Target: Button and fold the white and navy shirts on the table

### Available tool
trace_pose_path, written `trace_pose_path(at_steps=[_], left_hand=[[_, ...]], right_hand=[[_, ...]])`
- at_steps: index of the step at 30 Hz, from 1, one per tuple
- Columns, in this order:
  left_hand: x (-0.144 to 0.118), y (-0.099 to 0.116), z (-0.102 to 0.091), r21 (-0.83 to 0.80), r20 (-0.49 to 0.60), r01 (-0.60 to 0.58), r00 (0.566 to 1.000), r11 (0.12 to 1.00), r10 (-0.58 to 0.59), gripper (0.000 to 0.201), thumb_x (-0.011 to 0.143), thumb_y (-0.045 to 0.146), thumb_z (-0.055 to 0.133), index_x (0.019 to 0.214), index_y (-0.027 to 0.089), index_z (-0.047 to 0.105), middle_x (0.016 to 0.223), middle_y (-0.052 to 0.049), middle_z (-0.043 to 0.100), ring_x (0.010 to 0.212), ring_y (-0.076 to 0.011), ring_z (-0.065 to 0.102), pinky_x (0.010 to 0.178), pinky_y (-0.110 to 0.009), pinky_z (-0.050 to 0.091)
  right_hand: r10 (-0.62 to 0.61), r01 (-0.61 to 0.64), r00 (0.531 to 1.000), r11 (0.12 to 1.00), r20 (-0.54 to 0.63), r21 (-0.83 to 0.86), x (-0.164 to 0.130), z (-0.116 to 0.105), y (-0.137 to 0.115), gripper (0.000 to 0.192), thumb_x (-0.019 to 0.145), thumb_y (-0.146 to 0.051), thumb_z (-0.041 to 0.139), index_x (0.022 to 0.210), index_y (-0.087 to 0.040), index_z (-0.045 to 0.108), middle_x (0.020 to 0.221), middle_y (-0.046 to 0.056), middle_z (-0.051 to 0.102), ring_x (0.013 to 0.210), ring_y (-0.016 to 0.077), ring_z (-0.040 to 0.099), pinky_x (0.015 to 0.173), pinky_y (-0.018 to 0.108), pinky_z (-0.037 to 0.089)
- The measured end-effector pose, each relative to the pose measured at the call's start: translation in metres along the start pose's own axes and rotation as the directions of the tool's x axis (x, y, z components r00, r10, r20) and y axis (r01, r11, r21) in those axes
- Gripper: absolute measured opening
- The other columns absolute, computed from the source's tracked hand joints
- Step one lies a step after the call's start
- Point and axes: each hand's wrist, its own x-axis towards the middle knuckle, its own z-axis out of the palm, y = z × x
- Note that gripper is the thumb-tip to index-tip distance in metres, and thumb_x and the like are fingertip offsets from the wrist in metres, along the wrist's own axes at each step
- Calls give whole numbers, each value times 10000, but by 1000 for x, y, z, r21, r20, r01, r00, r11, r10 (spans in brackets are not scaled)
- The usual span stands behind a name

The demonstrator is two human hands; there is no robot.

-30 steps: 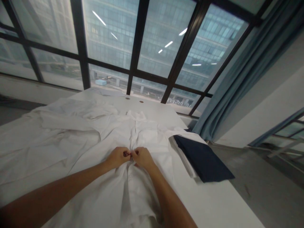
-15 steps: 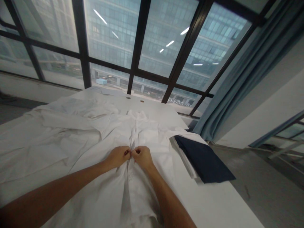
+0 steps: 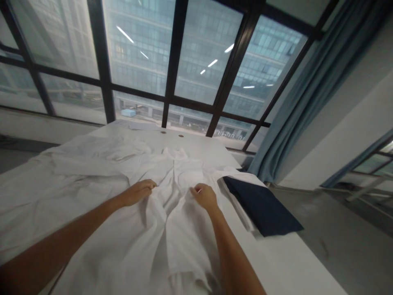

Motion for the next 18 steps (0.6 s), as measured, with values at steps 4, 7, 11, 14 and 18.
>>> trace_pose_path(at_steps=[4, 7, 11, 14, 18], left_hand=[[1, -32, -27, 395, -206, 253, 961, 883, -183, 397, 867, 403, 406, 1106, 151, 601, 1293, -148, 559, 1227, -268, 481, 1046, -400, 322], [2, -50, -38, 580, -247, 403, 915, 708, -319, 647, 835, 505, 479, 1336, 95, 462, 1273, -225, 556, 1211, -363, 482, 1017, -526, 306], [8, -59, -52, 573, -94, 371, 916, 731, -391, 505, 824, 465, 502, 1218, 162, 590, 1212, -184, 608, 1113, -336, 560, 951, -480, 389], [9, -52, -76, 403, -72, 244, 969, 882, -236, 415, 837, 524, 448, 1021, 227, 672, 1037, -93, 686, 1008, -242, 605, 934, -348, 424], [-10, -29, -129, 195, -311, 161, 946, 968, -95, 504, 797, 640, 402, 871, 207, 649, 910, -55, 677, 916, -212, 593, 884, -304, 446]], right_hand=[[106, -126, 989, 971, -107, -202, 3, 4, 24, 544, 820, -354, 583, 1326, -163, 527, 1380, 160, 486, 1211, 266, 489, 964, 341, 380], [121, -104, 990, 970, 66, -218, 5, 2, 23, 625, 803, -404, 615, 1352, -131, 493, 1277, 181, 575, 1180, 281, 526, 957, 361, 396], [116, -107, 826, 993, 551, -49, 11, -25, 9, 510, 749, -492, 652, 1094, -117, 666, 872, 144, 718, 800, 244, 680, 768, 332, 485], [168, -162, 815, 985, 555, -60, 21, -41, 16, 545, 778, -480, 621, 1182, -114, 612, 881, 146, 716, 752, 236, 690, 709, 328, 493], [216, -174, 969, 939, 115, -298, 35, -31, 49, 785, 700, -437, 712, 1353, -82, 462, 1236, 236, 585, 1125, 304, 584, 884, 361, 440]])
